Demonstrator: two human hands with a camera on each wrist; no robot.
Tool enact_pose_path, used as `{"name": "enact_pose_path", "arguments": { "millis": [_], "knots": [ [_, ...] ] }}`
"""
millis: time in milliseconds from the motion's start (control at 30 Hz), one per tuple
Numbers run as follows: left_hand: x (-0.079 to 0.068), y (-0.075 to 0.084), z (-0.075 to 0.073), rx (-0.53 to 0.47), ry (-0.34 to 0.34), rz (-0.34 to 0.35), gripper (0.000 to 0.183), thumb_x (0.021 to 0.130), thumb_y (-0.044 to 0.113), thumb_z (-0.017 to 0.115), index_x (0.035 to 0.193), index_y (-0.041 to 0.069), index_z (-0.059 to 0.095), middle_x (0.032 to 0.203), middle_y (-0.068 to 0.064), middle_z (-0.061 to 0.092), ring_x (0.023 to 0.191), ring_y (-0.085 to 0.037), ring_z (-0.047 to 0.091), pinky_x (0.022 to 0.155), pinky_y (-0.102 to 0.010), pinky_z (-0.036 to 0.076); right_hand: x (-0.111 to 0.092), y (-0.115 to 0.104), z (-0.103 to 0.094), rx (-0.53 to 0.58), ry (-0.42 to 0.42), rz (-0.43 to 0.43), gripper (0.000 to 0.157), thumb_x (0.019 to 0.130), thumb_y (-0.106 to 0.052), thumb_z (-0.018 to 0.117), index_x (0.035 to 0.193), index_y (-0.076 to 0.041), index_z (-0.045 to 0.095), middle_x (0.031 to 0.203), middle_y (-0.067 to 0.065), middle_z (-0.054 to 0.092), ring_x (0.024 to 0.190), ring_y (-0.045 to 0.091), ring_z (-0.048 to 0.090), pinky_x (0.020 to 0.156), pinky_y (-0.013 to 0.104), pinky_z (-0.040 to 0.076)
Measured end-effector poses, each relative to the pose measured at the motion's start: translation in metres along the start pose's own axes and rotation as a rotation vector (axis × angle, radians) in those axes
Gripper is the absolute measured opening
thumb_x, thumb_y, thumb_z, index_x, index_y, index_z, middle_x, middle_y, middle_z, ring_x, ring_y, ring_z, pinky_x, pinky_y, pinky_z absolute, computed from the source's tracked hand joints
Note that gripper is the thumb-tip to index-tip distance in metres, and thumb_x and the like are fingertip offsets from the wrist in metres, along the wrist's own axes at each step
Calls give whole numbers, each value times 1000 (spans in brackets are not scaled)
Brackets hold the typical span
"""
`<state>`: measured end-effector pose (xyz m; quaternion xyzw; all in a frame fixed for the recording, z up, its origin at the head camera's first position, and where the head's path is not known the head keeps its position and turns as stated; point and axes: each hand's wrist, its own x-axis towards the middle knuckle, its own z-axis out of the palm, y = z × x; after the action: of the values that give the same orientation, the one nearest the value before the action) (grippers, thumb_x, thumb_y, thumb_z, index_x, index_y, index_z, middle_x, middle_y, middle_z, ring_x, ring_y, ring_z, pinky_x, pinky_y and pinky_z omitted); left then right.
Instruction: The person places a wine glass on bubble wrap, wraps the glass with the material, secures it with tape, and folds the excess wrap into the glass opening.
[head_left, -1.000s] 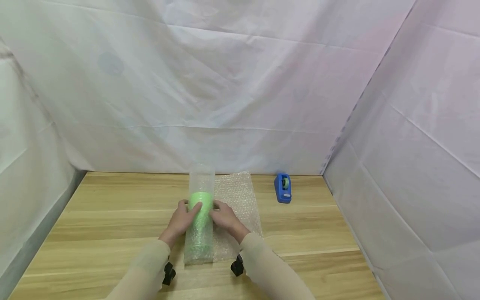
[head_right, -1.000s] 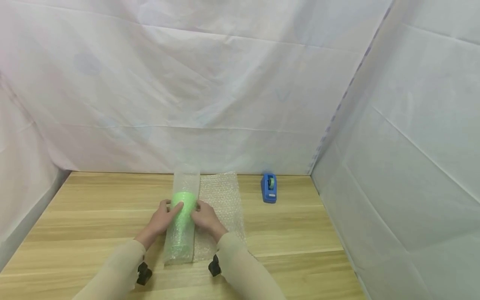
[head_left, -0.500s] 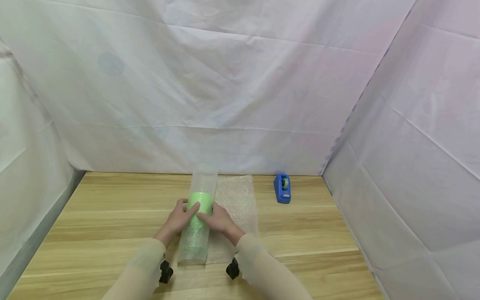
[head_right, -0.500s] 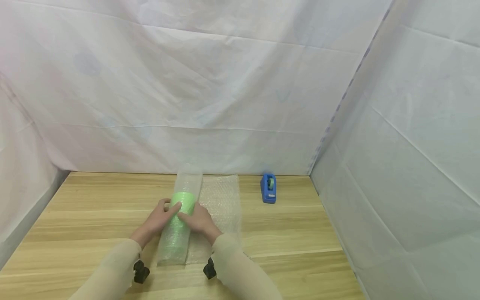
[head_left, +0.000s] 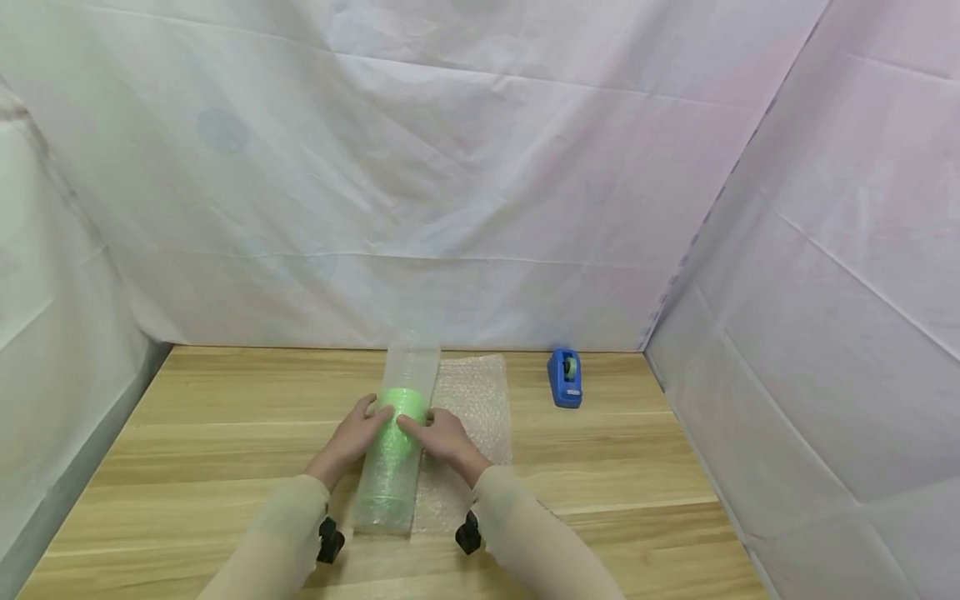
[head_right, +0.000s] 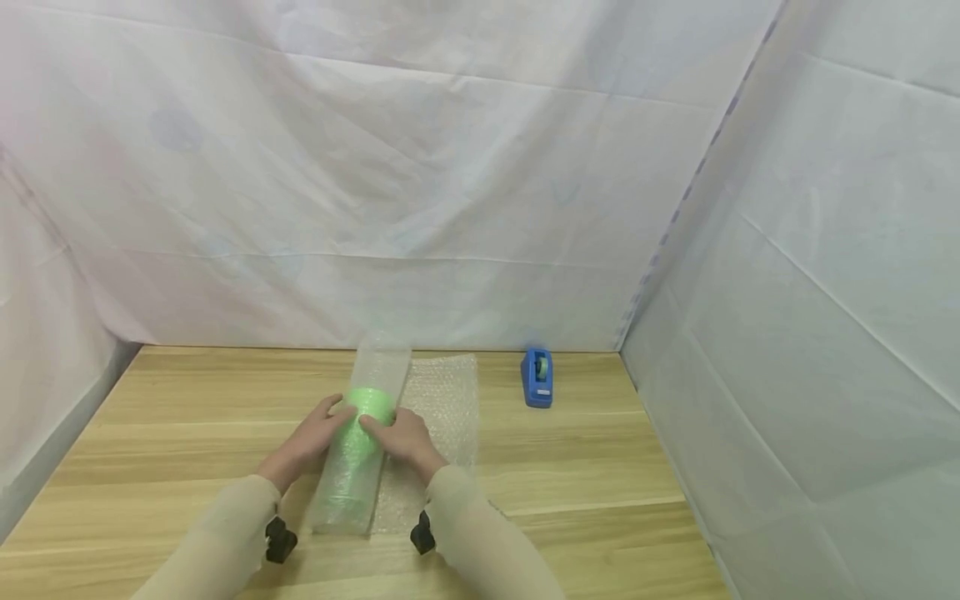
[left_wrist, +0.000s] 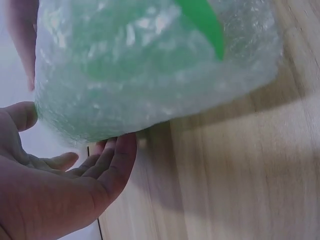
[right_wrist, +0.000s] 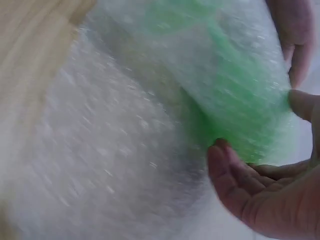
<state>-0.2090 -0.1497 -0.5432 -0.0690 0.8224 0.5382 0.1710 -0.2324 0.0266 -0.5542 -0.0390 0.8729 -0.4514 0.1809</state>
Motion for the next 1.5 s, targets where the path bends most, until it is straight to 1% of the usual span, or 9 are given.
{"name": "enact_pose_path", "arguments": {
  "millis": [67, 167, 333, 433, 600, 767, 933, 1167, 1500],
  "knots": [
    [1, 0, 2, -5, -3, -11, 77, 102, 51, 35, 155, 1, 9, 156, -32, 20, 143, -50, 24, 114, -62, 26, 1, 2, 1, 16, 26, 22, 88, 86, -66, 58, 137, 5, 49, 136, 22, 56, 122, 34, 57, 97, 49, 51],
    [2, -1, 4, -14, -5, -18, 78, 102, 53, 34, 153, -3, 13, 156, -32, 21, 143, -50, 25, 115, -62, 26, 1, 4, 1, 66, 22, 34, 91, 85, -66, 59, 140, 5, 46, 140, 22, 53, 125, 34, 56, 100, 49, 49],
    [2, -3, 6, -13, -11, -24, 82, 101, 57, 32, 152, -6, 16, 154, -32, 26, 141, -50, 30, 113, -62, 29, 3, 6, -4, 102, -24, 32, 86, 85, -64, 62, 137, 4, 50, 131, 17, 61, 114, 26, 63, 95, 45, 53],
    [1, -4, 6, -11, -12, -26, 84, 100, 59, 33, 153, -3, 15, 154, -32, 27, 140, -50, 31, 112, -63, 30, 5, 8, -6, 100, -26, 41, 83, 84, -64, 62, 136, 1, 53, 124, 14, 65, 107, 23, 64, 92, 44, 54],
    [1, -3, 7, -12, -11, -16, 84, 100, 61, 33, 154, -1, 11, 154, -32, 25, 139, -50, 33, 109, -63, 35, 6, 10, -5, 129, 4, 56, 89, 83, -63, 64, 140, 2, 43, 129, 18, 62, 107, 25, 65, 93, 47, 53],
    [2, -2, 8, -3, -9, 5, 80, 101, 58, 31, 155, 3, 10, 154, -32, 26, 136, -50, 38, 104, -62, 41, 7, 12, -3, 132, 18, 59, 77, 87, -60, 62, 132, 1, 49, 120, 15, 65, 104, 24, 64, 88, 45, 53],
    [4, -3, 8, -18, -21, 11, 72, 104, 52, 24, 156, 5, 7, 155, -31, 25, 138, -52, 34, 105, -65, 38, 8, 14, -3, 128, 11, 63, 68, 90, -57, 60, 127, 0, 52, 113, 11, 63, 101, 23, 62, 87, 45, 53],
    [3, -3, 8, -31, -37, 4, 77, 102, 57, 30, 156, 9, 3, 157, -32, 15, 143, -53, 21, 111, -67, 28, 8, 16, -7, 156, -32, 64, 62, 91, -55, 58, 126, -4, 53, 113, 9, 63, 102, 22, 62, 89, 45, 52],
    [5, -3, 11, -54, -49, 4, 84, 100, 60, 34, 154, 2, 5, 156, -32, 20, 139, -50, 33, 108, -62, 37, 9, 22, -11, 208, -53, 31, 57, 95, -45, 58, 134, -4, 56, 122, 8, 65, 108, 19, 62, 90, 43, 54]
  ]
}}
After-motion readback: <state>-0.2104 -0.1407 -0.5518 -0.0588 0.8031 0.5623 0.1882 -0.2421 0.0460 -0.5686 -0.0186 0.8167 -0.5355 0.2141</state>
